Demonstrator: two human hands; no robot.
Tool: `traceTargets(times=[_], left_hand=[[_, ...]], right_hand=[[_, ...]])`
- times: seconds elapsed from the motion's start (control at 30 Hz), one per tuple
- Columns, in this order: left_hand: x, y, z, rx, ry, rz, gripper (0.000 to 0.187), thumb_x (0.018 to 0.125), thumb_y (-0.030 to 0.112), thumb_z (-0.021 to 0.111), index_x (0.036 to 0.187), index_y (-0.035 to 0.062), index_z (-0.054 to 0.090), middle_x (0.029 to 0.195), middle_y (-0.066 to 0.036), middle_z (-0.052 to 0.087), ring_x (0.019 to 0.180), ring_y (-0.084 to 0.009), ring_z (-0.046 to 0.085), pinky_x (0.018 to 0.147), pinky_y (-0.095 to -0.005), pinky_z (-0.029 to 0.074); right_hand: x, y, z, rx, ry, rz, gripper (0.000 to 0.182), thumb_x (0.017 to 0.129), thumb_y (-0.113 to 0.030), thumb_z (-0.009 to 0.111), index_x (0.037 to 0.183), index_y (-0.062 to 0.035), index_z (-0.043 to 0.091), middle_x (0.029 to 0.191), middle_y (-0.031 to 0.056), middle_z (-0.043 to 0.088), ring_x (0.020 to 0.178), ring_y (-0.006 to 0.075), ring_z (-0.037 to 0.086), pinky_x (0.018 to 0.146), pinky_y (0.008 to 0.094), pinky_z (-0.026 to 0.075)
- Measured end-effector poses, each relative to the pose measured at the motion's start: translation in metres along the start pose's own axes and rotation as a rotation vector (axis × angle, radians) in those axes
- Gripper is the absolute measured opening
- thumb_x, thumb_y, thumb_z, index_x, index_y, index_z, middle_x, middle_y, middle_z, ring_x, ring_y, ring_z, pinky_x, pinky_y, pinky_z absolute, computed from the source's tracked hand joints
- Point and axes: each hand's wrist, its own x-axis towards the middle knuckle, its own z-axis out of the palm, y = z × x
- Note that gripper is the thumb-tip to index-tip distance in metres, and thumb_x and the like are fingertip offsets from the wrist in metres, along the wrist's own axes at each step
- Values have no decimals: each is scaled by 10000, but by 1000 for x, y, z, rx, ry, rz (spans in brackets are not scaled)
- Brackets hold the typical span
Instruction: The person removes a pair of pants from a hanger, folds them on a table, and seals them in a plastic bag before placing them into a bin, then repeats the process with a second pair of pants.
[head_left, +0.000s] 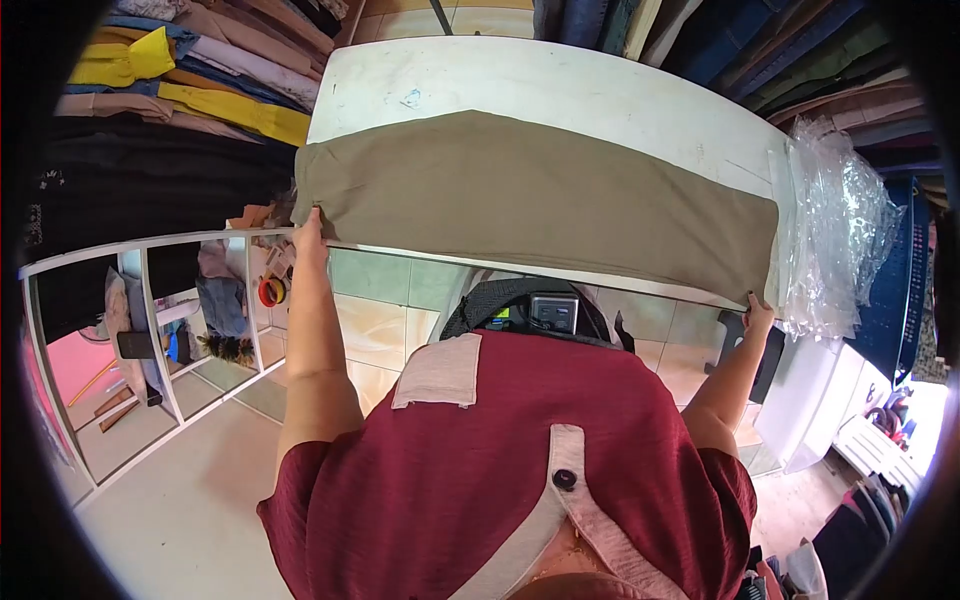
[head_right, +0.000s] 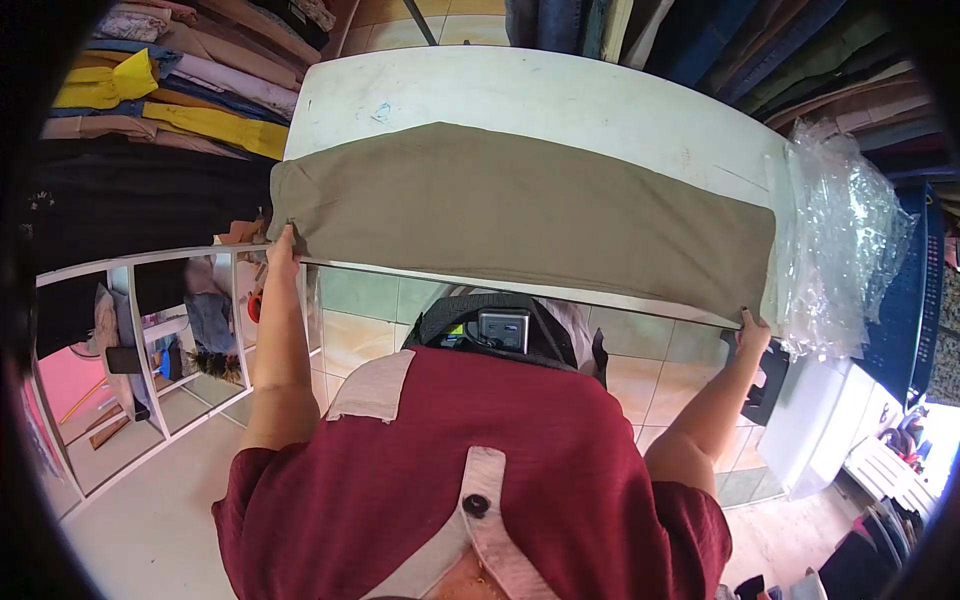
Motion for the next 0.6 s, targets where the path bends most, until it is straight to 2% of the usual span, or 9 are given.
traceTargets(times=[0.03,0.1,0.17,0.2,0.27,0.3,0.33,0.47,0.6], left_hand=[[-4,4,2,2,-4,-1,394,832,284,659,1133,59,537,1051,-108,588,869,-222,594,634,-393,490],[-11,14,3,-262,-150,-179,431,817,292,661,1147,45,537,1129,-127,578,1009,-261,572,790,-435,497],[-13,19,0,-383,-290,-215,447,815,297,648,1158,35,533,1165,-124,568,1064,-272,546,864,-442,466],[-13,24,-2,-498,-429,-248,463,813,301,635,1169,25,530,1202,-121,557,1118,-283,521,938,-450,435],[-12,40,-9,-568,-517,-167,470,816,302,619,1179,19,523,1210,-117,555,1120,-285,519,956,-446,419],[-15,52,-12,-632,-605,-85,477,818,302,603,1189,14,517,1218,-113,552,1121,-287,516,973,-442,404],[-32,74,-8,-632,-545,-80,423,827,273,575,1169,27,534,1188,-111,569,1104,-277,529,970,-426,409],[-9,138,19,-644,-530,-55,350,866,250,521,1136,29,553,1147,-109,588,1080,-269,544,946,-422,427],[-30,218,33,-710,-463,34,321,905,238,484,1142,33,554,1143,-117,591,1088,-279,544,954,-434,426]], right_hand=[[1,-3,0,-5,-50,103,192,774,-166,701,780,-57,543,582,3,458,417,101,426,337,233,386],[0,-11,-4,-11,-99,200,191,766,-170,710,792,-48,565,598,8,469,427,109,438,342,241,398],[-1,-20,-8,119,-203,203,319,777,-145,682,1029,3,556,749,41,568,559,148,550,476,253,498],[-1,-26,-12,121,-204,197,319,777,-145,682,1029,3,556,749,41,568,559,148,550,476,253,498],[-13,-62,-28,926,-363,108,279,825,-89,611,1071,15,530,901,95,623,770,207,627,680,300,555],[-14,-84,-41,985,-395,37,246,837,-65,585,1065,10,533,966,111,623,860,226,620,739,315,547],[-16,-104,-51,1046,-423,-36,217,849,-41,559,1060,5,536,1031,127,623,950,246,613,797,330,538],[101,-131,-47,989,-498,-13,158,856,-66,583,997,2,570,958,116,620,896,239,608,784,348,528],[114,-231,-31,1099,-461,-132,133,823,-32,636,944,-18,582,938,99,617,871,208,604,756,317,515]])
